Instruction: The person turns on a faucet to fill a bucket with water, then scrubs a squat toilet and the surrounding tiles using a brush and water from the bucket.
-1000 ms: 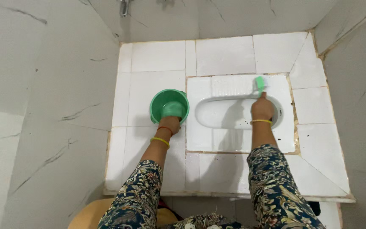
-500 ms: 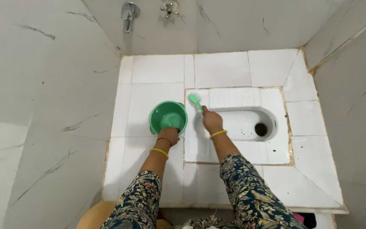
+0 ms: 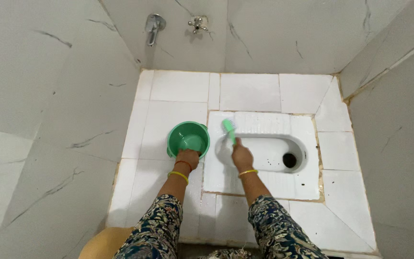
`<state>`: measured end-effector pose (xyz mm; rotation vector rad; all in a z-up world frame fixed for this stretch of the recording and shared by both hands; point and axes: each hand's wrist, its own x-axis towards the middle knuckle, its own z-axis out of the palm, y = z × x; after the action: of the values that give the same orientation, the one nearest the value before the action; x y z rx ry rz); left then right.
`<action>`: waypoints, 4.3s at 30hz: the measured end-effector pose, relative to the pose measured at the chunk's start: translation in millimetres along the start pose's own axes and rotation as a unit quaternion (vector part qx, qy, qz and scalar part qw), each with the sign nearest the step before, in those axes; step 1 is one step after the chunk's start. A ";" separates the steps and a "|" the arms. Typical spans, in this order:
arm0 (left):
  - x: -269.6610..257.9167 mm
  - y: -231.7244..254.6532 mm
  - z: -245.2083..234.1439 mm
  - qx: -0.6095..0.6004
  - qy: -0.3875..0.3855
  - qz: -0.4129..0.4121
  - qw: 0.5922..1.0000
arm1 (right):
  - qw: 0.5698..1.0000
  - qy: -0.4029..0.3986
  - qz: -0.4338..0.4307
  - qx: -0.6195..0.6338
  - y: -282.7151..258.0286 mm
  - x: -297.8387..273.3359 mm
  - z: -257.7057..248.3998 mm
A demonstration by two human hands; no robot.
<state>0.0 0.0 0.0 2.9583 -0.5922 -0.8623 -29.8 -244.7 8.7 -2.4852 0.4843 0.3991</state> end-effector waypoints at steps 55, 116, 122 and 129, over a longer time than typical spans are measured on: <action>57.3 7.3 -31.0 -0.104 0.020 -0.079 0.991 | 0.984 0.169 0.056 0.012 104.4 76.4 -64.4; 35.4 12.5 -63.3 -0.101 -0.017 -0.077 0.992 | 0.972 0.189 0.135 -0.024 192.0 1.0 -52.4; 35.1 11.7 -64.0 -0.109 -0.024 -0.082 0.990 | 0.986 0.091 0.126 0.068 93.4 0.7 -1.8; 39.5 9.3 -54.3 -0.100 -0.014 -0.075 0.992 | 0.992 -0.051 -0.096 -0.059 20.0 -5.2 8.8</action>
<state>55.6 -28.2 26.6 2.8402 -0.2684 -0.9161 -44.3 -253.7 -5.8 -2.5813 0.1837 0.4865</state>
